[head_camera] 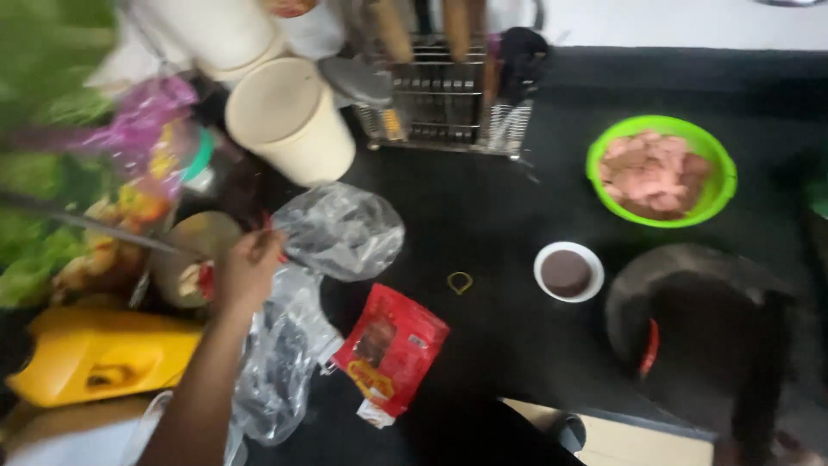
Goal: Chopping red chilies on a wooden cutting board and transferring them into a small bowl in a kitchen setting.
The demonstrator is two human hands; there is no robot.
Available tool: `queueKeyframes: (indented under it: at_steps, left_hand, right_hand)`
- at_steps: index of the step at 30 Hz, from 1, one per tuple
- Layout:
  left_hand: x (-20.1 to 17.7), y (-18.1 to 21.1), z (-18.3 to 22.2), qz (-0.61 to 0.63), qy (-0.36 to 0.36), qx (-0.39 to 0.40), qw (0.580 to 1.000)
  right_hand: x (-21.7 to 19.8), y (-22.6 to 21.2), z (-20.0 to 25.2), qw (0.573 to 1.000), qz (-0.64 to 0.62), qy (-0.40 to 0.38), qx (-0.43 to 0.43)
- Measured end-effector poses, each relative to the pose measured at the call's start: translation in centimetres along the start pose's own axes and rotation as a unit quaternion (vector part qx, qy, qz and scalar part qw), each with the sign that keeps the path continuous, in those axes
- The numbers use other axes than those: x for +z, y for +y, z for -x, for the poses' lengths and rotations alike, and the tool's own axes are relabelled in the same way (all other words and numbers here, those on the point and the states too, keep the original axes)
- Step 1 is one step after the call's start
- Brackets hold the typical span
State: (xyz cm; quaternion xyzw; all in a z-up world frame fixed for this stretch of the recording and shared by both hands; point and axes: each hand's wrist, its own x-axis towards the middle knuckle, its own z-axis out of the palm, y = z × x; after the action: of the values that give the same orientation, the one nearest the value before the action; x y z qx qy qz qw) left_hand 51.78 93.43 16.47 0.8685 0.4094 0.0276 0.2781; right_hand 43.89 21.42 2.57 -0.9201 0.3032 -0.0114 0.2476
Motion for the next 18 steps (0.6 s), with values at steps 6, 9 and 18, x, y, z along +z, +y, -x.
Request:
queueKeyframes:
  at_steps: [6, 9, 18]
  left_hand:
    - [10.5, 14.6, 16.7, 0.242, -0.214, 0.165, 0.932]
    - [19.0, 17.6, 24.7, 0.195, -0.213, 0.415, 0.863]
    - [35.2, 21.5, 34.4, 0.107, -0.303, 0.341, 0.883]
  right_hand:
    - [-3.8, -2.1, 3.5, 0.995, -0.004, 0.025, 0.100]
    - [-6.3, -2.7, 3.8, 0.993, -0.045, -0.045, 0.096]
    - [-10.2, -2.2, 5.3, 0.962, -0.160, -0.095, 0.201]
